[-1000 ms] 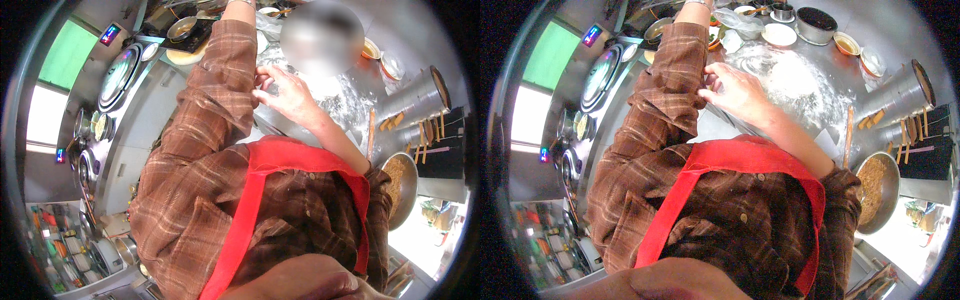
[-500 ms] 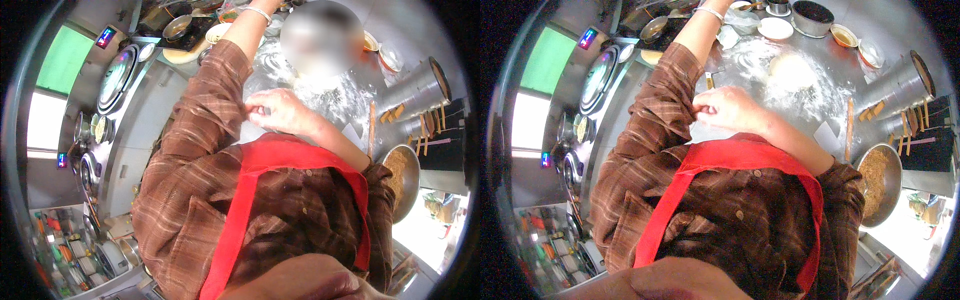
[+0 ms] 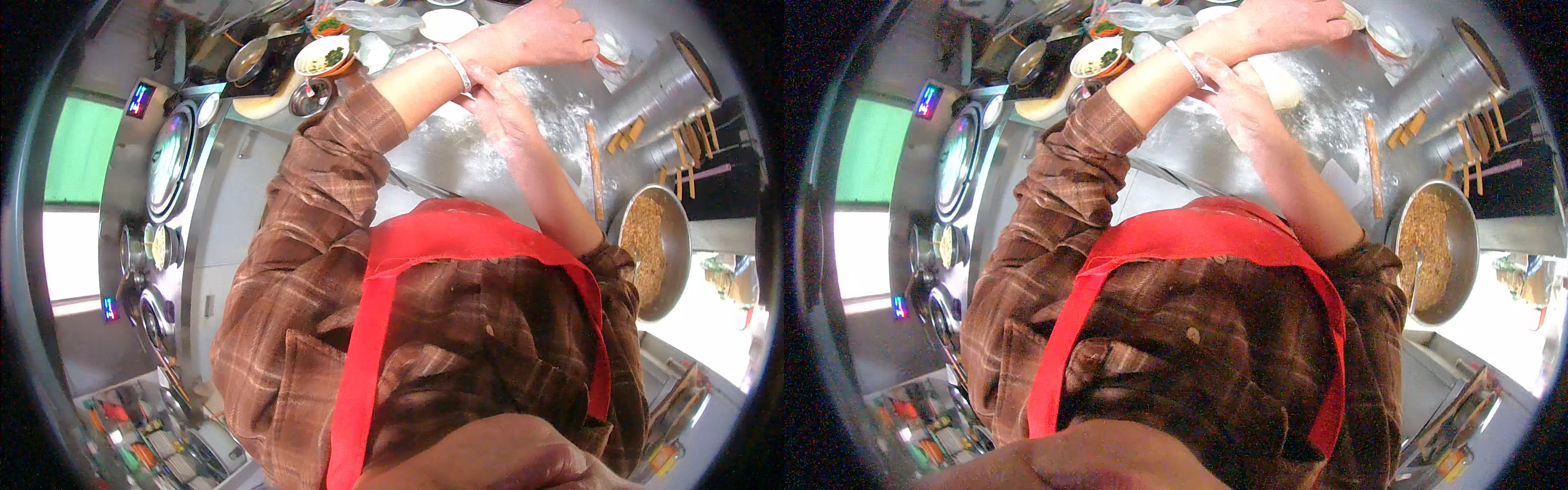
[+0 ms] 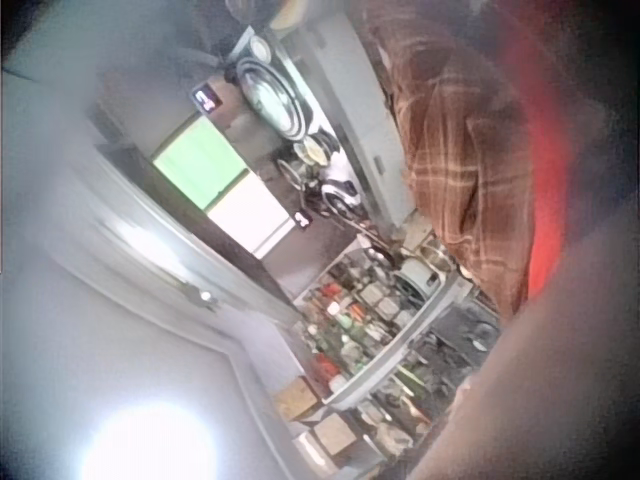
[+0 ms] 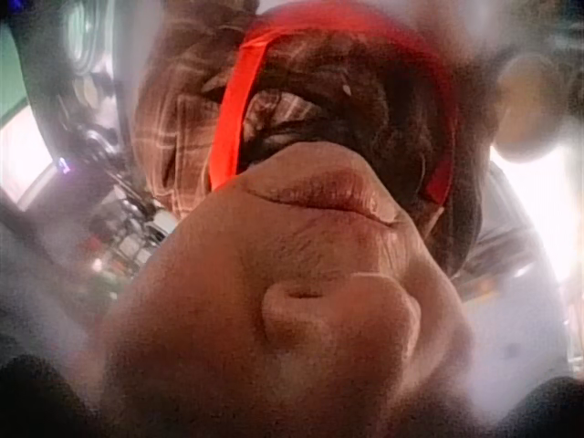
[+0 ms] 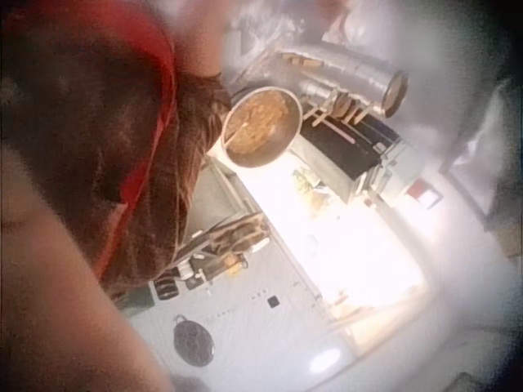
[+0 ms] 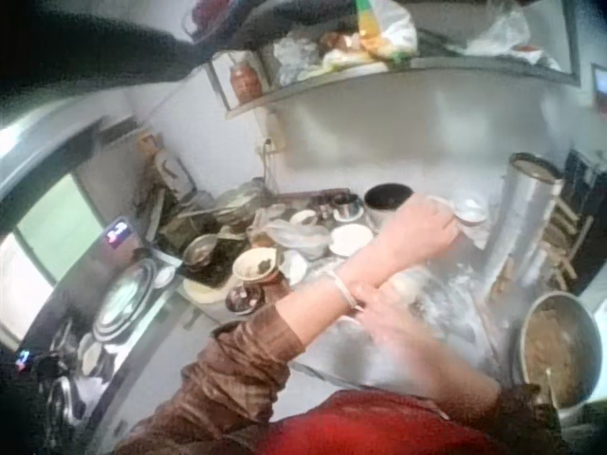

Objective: The person kneads and rolls a piece of dough on a floured metal countertop. They briefly walk to a buffet area to pick up a plate of food and return to continue kneading the dough into a long rope shape.

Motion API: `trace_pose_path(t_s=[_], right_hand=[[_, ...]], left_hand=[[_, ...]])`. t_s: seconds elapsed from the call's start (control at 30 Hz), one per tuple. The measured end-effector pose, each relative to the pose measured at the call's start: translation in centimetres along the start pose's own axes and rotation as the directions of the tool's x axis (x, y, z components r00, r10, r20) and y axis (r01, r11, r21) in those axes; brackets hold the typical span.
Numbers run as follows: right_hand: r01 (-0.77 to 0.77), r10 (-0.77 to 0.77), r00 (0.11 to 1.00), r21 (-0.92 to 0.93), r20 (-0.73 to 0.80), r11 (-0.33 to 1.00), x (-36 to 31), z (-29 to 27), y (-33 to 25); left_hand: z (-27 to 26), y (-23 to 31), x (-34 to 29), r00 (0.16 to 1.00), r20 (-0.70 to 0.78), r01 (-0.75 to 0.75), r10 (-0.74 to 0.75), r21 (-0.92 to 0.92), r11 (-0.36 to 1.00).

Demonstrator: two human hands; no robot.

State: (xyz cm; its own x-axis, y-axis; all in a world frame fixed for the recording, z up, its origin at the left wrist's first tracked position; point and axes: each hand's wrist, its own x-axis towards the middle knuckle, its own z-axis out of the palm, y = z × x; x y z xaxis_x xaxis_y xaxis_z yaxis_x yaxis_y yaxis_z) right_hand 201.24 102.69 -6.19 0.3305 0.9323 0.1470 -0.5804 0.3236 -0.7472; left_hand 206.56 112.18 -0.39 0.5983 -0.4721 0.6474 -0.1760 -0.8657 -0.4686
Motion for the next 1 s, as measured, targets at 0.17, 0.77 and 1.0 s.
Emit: trace_pose_path(t_s=[0.17,0.77,1.0], right_hand=[[0.019,-0.014,0.994,0.042,-0.113,0.999,-0.2,-0.4,0.4],[0.124,-0.110,0.980,0.079,-0.165,0.989,3.2,-3.8,1.9],[0.099,-0.102,0.990,-0.032,-0.096,0.995,4.3,-3.7,2.6]], left_hand=[[1.1,1.1,0.6,0.991,-0.068,-0.113,0.117,0.050,0.992],[6.8,-0.2,-1.0,0.913,0.380,0.188,-0.145,-0.078,0.979],[7.0,-2.4,-2.2,0.842,0.395,0.516,-0.368,-0.391,0.762]])
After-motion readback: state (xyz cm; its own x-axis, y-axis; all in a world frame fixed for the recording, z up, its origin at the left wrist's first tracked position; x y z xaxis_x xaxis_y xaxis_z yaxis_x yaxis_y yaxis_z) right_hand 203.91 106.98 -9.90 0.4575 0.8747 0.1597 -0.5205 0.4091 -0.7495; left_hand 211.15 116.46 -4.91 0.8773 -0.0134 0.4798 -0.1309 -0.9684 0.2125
